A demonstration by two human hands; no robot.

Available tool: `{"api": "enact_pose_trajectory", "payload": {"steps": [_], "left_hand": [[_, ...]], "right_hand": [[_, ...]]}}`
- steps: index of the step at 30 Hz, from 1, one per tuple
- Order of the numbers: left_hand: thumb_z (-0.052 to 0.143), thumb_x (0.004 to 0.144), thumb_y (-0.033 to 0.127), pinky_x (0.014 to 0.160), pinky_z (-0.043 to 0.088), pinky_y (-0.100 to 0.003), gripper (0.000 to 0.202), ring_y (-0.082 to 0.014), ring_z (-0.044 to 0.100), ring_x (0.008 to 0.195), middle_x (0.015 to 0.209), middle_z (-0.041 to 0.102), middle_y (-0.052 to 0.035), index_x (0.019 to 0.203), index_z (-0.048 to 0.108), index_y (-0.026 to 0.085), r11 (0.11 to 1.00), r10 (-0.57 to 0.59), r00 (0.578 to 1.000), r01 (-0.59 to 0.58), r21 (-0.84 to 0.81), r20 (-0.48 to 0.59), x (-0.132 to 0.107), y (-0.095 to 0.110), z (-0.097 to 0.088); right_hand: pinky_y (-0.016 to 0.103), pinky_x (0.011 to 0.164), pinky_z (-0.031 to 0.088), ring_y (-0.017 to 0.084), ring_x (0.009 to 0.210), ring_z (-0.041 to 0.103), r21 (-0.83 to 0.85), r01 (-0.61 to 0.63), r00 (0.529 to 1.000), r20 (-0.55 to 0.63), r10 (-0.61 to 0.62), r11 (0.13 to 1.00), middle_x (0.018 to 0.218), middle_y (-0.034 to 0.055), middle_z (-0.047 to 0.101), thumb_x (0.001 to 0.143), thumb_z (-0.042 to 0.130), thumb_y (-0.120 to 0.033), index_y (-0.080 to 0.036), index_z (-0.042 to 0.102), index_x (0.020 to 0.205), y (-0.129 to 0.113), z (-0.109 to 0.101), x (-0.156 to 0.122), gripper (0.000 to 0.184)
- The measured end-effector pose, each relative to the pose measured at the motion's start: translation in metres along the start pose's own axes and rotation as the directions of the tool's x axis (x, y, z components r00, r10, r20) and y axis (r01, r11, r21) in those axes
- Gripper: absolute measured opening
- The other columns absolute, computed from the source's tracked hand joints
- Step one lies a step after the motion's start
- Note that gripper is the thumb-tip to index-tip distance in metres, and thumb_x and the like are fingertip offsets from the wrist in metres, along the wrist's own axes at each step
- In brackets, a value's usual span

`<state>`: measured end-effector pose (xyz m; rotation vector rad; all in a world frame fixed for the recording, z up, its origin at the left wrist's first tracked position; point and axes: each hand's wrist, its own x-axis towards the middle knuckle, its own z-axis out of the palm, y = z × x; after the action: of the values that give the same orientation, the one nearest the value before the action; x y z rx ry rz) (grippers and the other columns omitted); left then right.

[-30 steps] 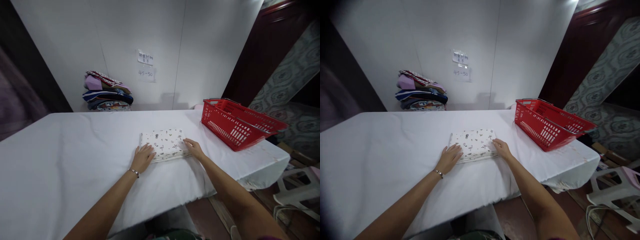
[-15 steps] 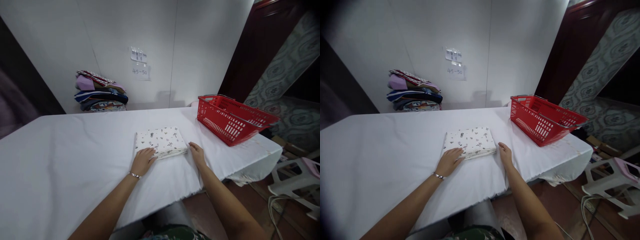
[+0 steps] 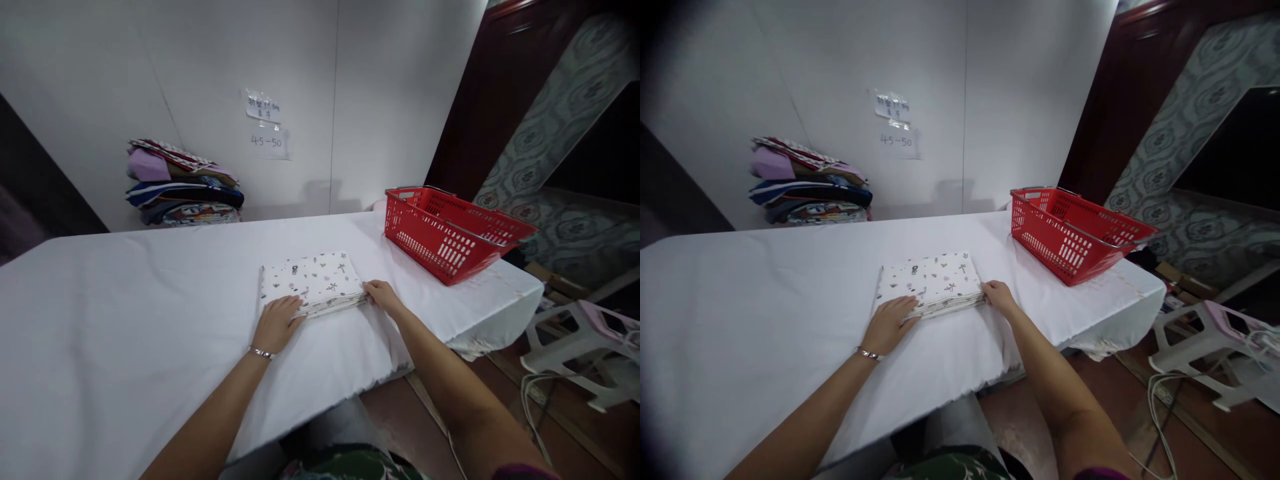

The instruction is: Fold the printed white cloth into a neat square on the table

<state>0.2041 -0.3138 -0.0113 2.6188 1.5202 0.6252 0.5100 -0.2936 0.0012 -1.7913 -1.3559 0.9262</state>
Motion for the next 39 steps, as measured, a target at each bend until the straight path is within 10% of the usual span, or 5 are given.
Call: {"api": "enact_pose_trajectory", "payload": {"steps": [21, 39], "left_hand": [[0.040, 0.085, 0.040, 0.102, 0.029, -0.039, 0.039, -0.0217, 0.042, 0.121, 0.127, 0.054, -0.0014, 0.119, 0.054, 0.026, 1.000, 0.011, 0.999, -0.011, 0.010, -0.032, -0.001, -0.001, 0.001], [0.048, 0.083, 0.036, 0.096, 0.036, -0.041, 0.034, -0.0226, 0.049, 0.114, 0.120, 0.059, -0.0028, 0.113, 0.057, 0.024, 0.998, 0.065, 0.986, -0.068, -0.010, -0.153, -0.003, -0.007, 0.008]], "right_hand": [[0.022, 0.035, 0.033, 0.010, 0.034, 0.047, -0.308, -0.276, 0.922, 0.181, 0.341, 0.910, 0.046, 0.0040, 0.058, 0.072, 0.062, -0.038, -0.013, 0.055, 0.051, -0.032, -0.005, 0.013, 0.033], [0.020, 0.039, 0.037, 0.009, 0.037, 0.045, -0.299, -0.290, 0.926, 0.152, 0.346, 0.909, 0.044, -0.0006, 0.052, 0.074, 0.062, -0.032, -0.016, 0.051, 0.062, -0.036, 0.003, 0.018, 0.024]]}}
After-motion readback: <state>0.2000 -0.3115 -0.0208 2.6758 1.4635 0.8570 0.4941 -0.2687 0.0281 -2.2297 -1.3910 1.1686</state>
